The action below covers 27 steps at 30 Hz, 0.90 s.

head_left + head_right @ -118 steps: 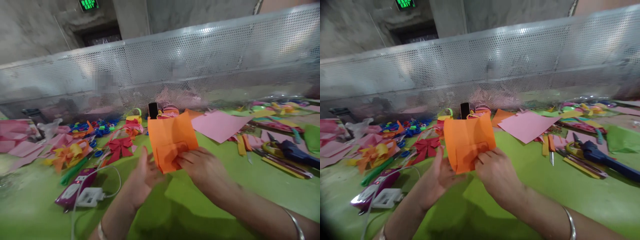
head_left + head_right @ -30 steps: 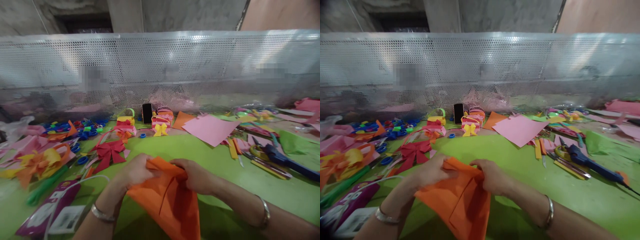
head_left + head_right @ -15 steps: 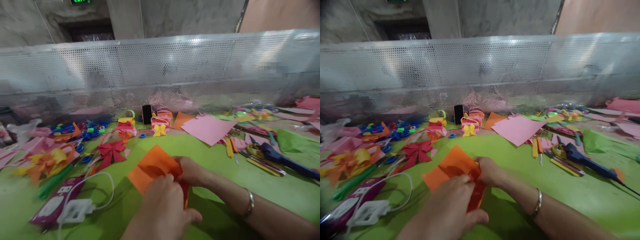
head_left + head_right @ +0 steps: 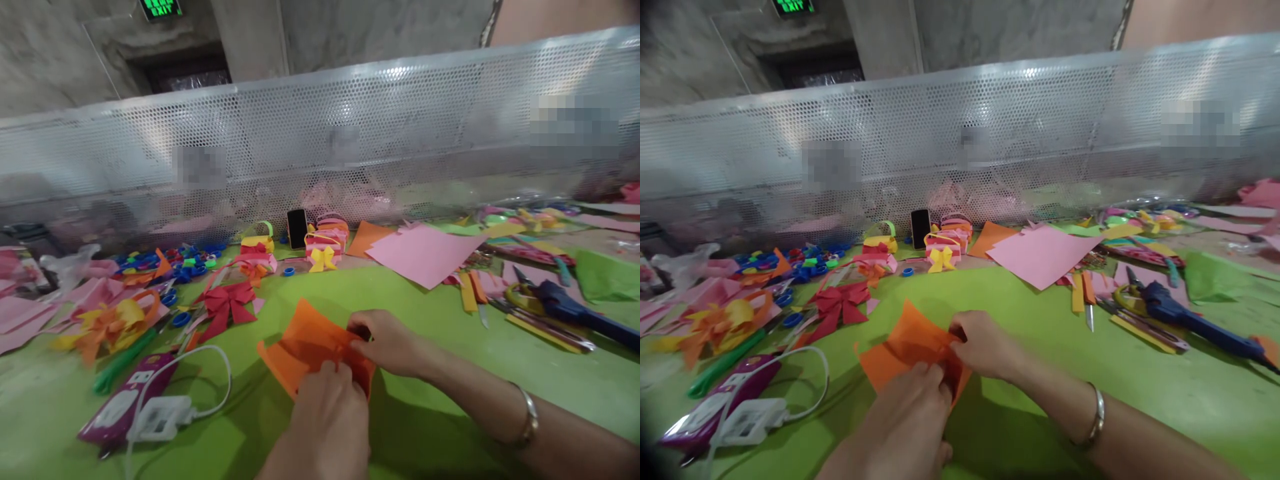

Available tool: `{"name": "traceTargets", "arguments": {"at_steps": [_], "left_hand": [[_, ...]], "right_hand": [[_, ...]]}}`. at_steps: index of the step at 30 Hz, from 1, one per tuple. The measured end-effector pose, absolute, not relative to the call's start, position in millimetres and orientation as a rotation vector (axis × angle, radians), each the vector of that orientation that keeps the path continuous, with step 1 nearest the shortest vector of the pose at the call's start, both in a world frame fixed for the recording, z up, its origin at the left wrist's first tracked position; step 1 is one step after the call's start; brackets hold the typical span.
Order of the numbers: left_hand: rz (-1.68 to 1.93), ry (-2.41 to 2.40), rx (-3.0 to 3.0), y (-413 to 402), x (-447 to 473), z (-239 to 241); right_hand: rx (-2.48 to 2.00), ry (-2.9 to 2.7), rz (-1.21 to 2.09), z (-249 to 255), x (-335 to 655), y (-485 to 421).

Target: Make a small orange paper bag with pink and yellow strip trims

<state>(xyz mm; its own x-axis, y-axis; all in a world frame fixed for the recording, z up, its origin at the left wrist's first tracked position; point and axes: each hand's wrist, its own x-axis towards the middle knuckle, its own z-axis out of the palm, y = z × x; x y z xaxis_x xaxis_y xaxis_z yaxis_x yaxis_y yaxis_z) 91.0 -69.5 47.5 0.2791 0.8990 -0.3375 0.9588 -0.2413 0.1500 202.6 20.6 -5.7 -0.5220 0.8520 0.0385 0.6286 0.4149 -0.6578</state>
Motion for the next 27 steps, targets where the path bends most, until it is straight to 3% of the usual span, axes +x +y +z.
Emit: {"name": "traceTargets", "arguments": {"at_steps": [11,18,27], "left_hand": [[-0.221,1.618,2.242,-61.1,77.6,33.6],[-0.418,1.490,2.366,-53.0,70.4,24.5],[0.174,1.460,2.797,-64.4,57.4,-23.6]], "right_hand": [[-1.343,-2.413,0.771,0.6,207.6,23.4],[-1.479,-2.481,0.755,14.7,214.2,18.7],[-1.420,-2.658,0.777,18.5,215.8,10.4]]}}
